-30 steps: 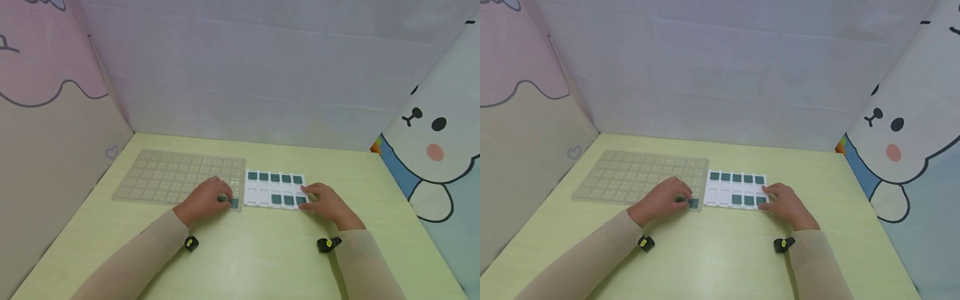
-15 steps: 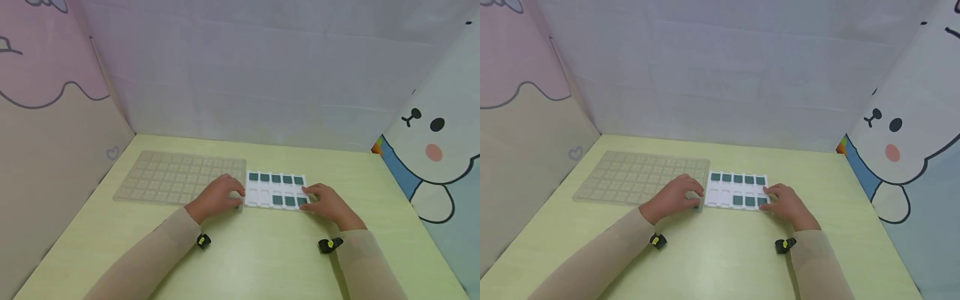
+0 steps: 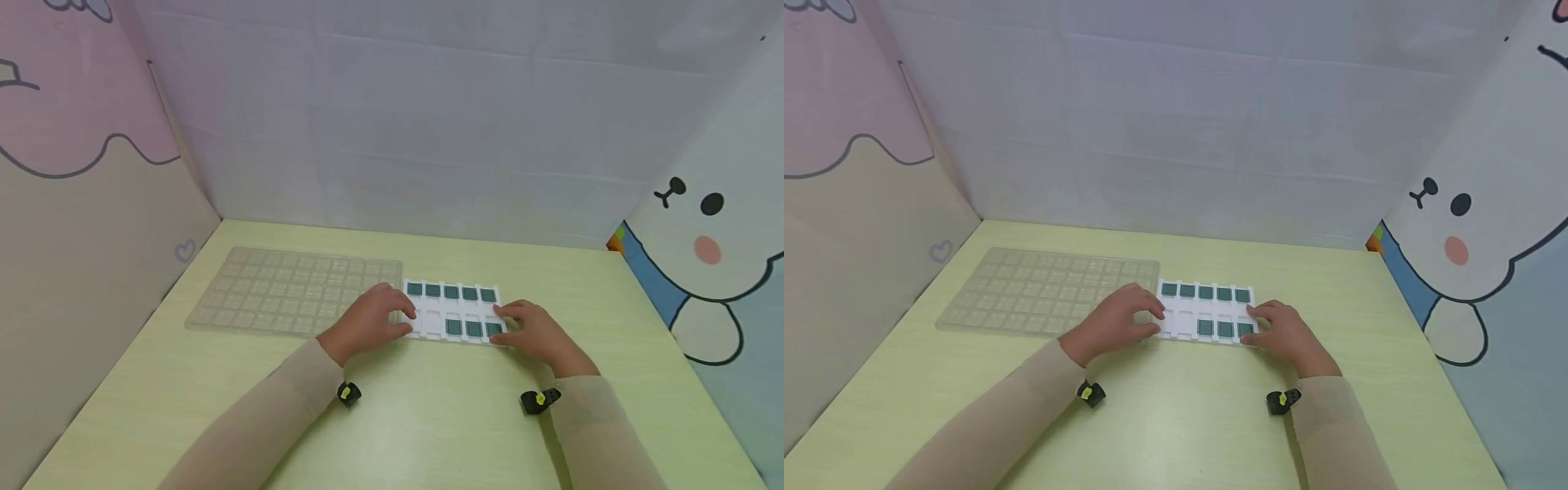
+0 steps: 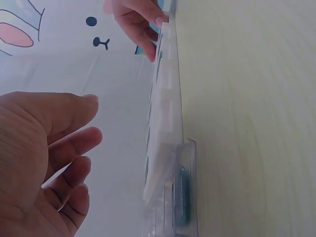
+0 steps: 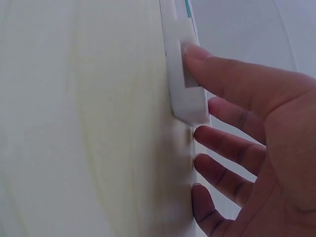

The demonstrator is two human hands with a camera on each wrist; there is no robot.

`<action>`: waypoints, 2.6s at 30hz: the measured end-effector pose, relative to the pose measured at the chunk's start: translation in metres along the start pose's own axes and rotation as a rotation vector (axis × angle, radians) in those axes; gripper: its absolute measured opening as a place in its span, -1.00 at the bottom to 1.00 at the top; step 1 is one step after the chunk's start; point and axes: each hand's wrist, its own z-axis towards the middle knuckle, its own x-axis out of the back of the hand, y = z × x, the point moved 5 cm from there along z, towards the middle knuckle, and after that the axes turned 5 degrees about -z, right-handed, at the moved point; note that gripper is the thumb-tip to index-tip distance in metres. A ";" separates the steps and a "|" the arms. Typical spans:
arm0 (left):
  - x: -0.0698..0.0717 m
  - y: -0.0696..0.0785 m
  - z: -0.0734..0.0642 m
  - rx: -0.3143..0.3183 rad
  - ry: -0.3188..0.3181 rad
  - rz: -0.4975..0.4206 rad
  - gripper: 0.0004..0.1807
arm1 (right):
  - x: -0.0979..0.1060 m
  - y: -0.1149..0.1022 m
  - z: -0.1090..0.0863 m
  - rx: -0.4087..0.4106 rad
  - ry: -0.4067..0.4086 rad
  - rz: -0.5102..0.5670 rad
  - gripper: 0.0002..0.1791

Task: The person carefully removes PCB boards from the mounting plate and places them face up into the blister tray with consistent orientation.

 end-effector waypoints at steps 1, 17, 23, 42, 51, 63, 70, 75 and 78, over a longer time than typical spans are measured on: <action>0.000 0.002 0.001 -0.008 0.003 -0.004 -0.85 | 0.000 0.000 0.000 0.001 0.000 0.000 -0.23; -0.007 0.022 0.019 -0.039 0.009 -0.027 -0.84 | 0.000 -0.001 0.000 0.036 0.011 0.002 -0.23; -0.010 0.025 0.023 -0.043 0.004 -0.011 -0.84 | 0.000 -0.001 0.000 0.035 0.010 0.004 -0.23; -0.029 0.030 0.038 -0.027 -0.042 -0.004 -0.85 | 0.002 0.000 0.002 0.039 0.013 -0.014 -0.23; -0.040 0.032 0.043 -0.033 -0.058 -0.001 -0.85 | 0.002 0.001 0.001 0.032 0.012 0.011 -0.23; -0.050 0.035 0.051 -0.047 -0.089 0.073 -0.85 | 0.002 -0.002 0.003 0.045 0.023 -0.004 -0.26; -0.057 0.035 0.054 -0.034 -0.109 0.090 -0.85 | 0.002 -0.001 0.002 0.027 0.013 0.000 -0.25; -0.061 0.034 0.057 -0.036 -0.104 0.109 -0.85 | 0.001 0.000 0.003 0.016 0.005 0.004 -0.25; -0.063 0.033 0.057 -0.035 -0.102 0.129 -0.86 | 0.001 0.000 0.003 0.018 0.002 0.008 -0.24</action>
